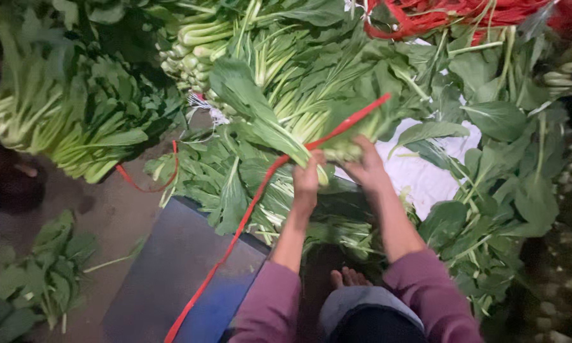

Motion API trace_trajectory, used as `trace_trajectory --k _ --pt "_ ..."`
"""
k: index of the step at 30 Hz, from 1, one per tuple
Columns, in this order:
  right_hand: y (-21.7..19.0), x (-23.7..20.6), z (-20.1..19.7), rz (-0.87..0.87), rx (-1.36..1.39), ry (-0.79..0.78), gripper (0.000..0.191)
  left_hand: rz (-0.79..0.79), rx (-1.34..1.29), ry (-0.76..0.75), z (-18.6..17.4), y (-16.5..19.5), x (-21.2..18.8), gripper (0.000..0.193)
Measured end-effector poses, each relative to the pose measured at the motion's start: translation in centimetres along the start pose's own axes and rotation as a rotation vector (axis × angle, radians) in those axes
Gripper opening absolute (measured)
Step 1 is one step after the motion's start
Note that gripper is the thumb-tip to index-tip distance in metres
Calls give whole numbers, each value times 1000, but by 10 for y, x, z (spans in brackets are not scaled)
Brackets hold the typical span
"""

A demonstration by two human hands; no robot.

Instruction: The person gathers leafy green vegetables, aligns them into bunches, and secures them with red rubber bands. The person repeatedly picks up vegetables, arranges them, and ties them into bundles.

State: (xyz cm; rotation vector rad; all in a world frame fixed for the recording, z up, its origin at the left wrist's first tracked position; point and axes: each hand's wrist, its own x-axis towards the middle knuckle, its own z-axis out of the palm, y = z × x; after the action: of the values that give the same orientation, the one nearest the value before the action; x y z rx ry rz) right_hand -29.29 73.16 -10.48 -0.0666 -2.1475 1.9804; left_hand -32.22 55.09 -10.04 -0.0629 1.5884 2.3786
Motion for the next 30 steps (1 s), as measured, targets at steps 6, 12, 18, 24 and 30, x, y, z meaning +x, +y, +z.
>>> trace_trajectory --k 6,12,18,24,30 --pt "-53 -119 -114 584 68 301 45 -206 482 -317 -18 -26 -90 31" --pt "-76 -196 -178 487 -535 705 27 -230 -177 99 -97 5 -65 38" --pt "-90 -189 -219 151 -939 945 30 -226 -318 152 -109 81 -70 36" --pt "-133 -182 -168 391 -1096 535 30 -43 -202 28 -75 85 -117 32" --pt "-131 -151 -138 689 -1063 147 51 -355 -601 -159 -43 62 -133 32"
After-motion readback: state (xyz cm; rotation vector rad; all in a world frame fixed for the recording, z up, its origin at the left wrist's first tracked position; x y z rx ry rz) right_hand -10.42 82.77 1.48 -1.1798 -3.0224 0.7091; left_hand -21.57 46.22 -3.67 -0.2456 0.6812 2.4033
